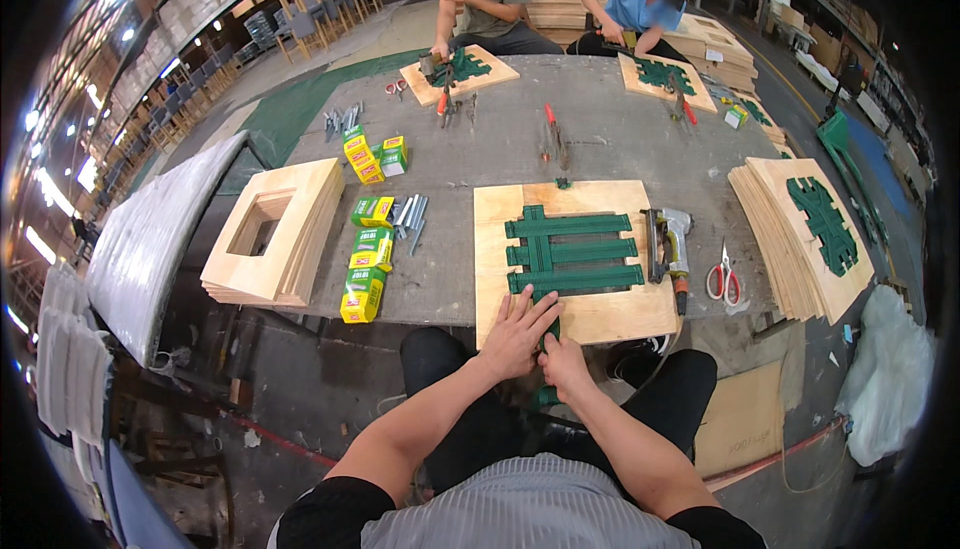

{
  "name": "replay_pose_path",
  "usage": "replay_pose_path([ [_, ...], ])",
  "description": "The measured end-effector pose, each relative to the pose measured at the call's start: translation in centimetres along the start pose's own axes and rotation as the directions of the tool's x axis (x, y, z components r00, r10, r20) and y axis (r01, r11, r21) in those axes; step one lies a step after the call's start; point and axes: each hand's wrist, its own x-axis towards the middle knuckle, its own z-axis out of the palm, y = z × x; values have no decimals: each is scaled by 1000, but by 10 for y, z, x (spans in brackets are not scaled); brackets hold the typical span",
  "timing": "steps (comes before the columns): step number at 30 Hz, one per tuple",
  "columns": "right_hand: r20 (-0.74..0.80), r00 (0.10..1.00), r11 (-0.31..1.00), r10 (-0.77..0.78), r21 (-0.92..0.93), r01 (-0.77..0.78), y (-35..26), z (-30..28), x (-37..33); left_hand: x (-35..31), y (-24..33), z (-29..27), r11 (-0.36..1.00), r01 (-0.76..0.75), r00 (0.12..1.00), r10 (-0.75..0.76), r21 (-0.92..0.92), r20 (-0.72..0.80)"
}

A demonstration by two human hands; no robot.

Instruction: The person weaves green webbing straps into a grid pattern on a square wooden board and secures them with a pneumatic staple gun. The person repeatedly lays straps, aligns them, and staples intersections to build a woven spring grid.

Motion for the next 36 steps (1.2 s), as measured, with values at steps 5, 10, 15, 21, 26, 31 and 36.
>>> replay_pose_path([
  [5,-15,980,976,-200,-94,198,34,-6,-19,-5,-5,7,991,-125,992,125,49,0],
  [10,-32,972,960,-232,-170,224,43,-11,-27,-7,-9,11,970,-242,970,243,39,-18],
  [15,-20,983,964,-183,-199,175,38,-12,-37,-9,-13,18,956,-284,957,287,76,-35],
  [21,-12,989,971,-148,-193,143,36,-16,-44,-9,-17,23,932,-334,940,340,141,-21],
  [26,-1,993,983,-116,-146,114,44,-18,-43,-8,-18,26,921,-357,930,366,156,-29],
  [31,33,990,975,-139,-170,142,47,-19,-43,-10,-20,30,918,-371,922,382,143,-60],
  [36,50,991,977,-123,-168,130,48,-21,-45,-11,-22,31,916,-372,926,378,150,-13],
])
